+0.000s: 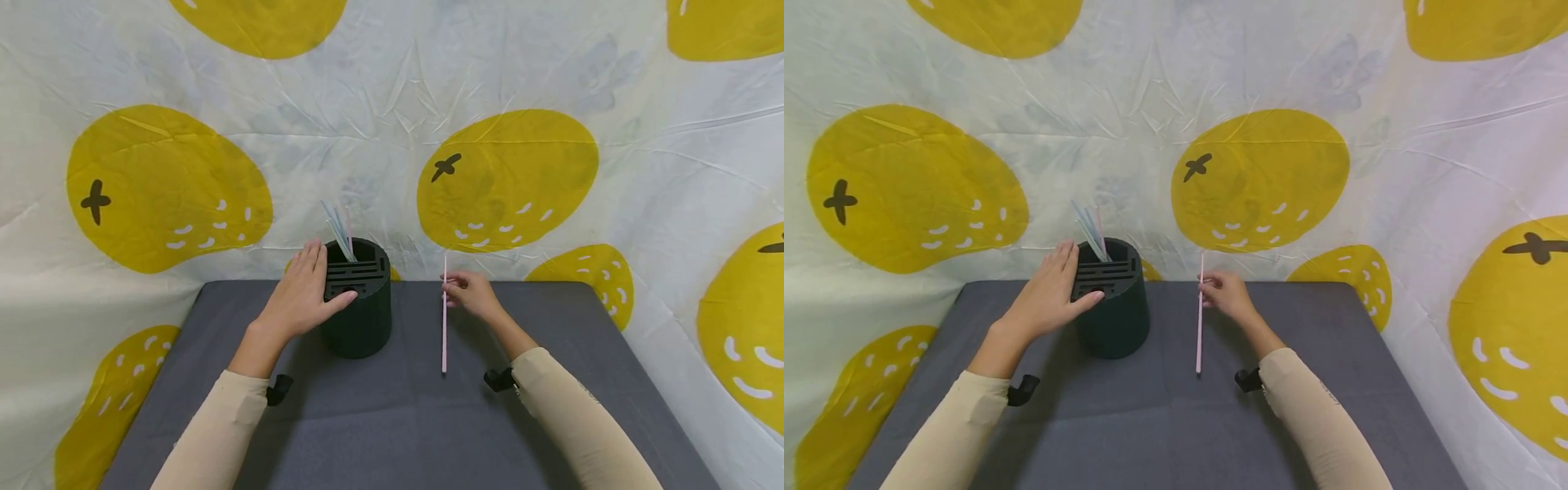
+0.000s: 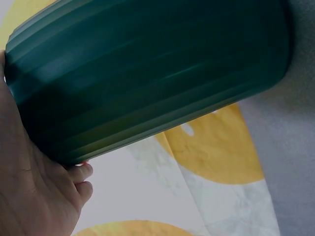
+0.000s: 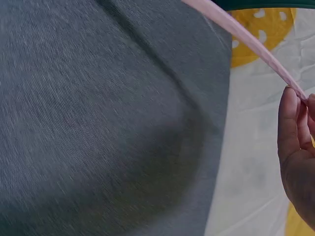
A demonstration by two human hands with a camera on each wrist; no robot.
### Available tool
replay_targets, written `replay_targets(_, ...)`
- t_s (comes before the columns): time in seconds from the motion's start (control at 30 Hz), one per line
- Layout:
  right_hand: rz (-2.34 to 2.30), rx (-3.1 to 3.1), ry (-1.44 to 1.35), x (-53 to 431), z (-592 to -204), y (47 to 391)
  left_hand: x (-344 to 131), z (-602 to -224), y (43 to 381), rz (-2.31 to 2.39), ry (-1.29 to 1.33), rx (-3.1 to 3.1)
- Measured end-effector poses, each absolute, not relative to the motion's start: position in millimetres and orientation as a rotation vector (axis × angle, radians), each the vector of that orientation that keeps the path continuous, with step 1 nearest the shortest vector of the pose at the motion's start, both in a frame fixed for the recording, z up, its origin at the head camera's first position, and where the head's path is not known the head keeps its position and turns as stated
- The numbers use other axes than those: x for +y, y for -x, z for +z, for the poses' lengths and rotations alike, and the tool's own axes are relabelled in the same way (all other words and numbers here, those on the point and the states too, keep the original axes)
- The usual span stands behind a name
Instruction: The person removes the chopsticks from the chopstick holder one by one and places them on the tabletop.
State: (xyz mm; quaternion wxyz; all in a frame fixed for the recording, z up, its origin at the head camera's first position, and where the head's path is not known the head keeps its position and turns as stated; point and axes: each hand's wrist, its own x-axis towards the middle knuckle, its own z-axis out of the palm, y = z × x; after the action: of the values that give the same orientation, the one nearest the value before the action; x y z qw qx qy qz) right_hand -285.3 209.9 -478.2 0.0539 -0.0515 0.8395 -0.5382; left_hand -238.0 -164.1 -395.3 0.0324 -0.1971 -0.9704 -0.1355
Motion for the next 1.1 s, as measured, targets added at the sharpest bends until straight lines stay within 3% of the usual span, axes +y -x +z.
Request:
replay_targets(0.53, -1.630, 2.447, 0.004, 192.5, -521.4, 281.2, -164.8, -395.5, 239.4, -0.412, 0.605, -2.999)
replay_targets(1.1, -1.531, 2.433, -0.152, 188.9, -533.3, 271.1, -163.9, -394.9, 238.7, -0.420, 0.610, -2.983)
